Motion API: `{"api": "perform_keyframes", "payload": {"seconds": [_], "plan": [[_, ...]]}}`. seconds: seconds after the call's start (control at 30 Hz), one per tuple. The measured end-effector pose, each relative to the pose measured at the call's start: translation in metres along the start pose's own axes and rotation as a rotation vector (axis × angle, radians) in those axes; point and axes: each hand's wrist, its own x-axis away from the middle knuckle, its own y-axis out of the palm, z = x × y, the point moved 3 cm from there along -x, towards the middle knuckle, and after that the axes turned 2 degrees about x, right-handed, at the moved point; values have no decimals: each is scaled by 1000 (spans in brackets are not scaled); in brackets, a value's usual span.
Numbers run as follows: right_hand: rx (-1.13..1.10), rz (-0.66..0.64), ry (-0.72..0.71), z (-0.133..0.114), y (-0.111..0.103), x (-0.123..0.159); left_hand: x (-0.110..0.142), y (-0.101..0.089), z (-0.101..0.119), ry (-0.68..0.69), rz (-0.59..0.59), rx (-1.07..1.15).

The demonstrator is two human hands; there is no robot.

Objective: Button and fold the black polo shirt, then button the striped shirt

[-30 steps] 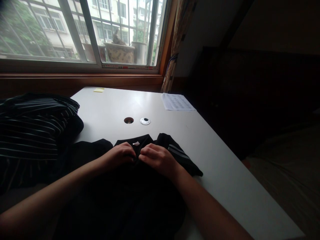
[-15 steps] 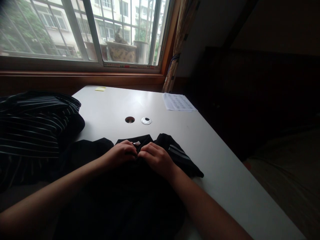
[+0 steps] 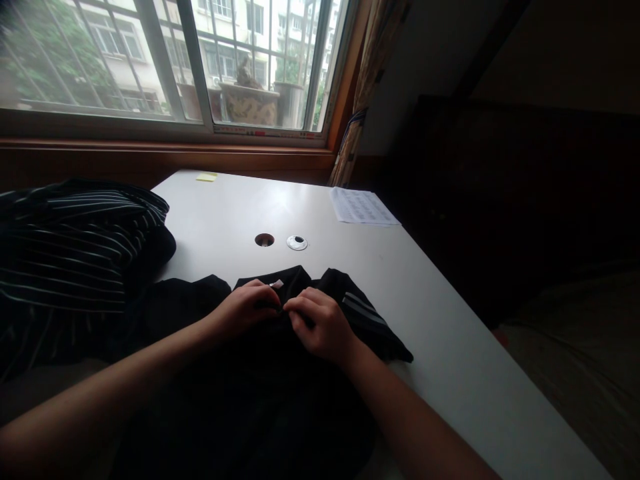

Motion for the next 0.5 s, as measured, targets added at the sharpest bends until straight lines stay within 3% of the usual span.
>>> {"api": "perform_keyframes", "payload": {"seconds": [0.17,0.3,0.5], "plan": [[-5,58,248,0,3,1,1,0,2,65,23,-31],[-124,24,478,10,10,3,1,-3,6,109,61,-71],[-273,94,600,31,14,6,3,-6,8,200,46,-257]]}}
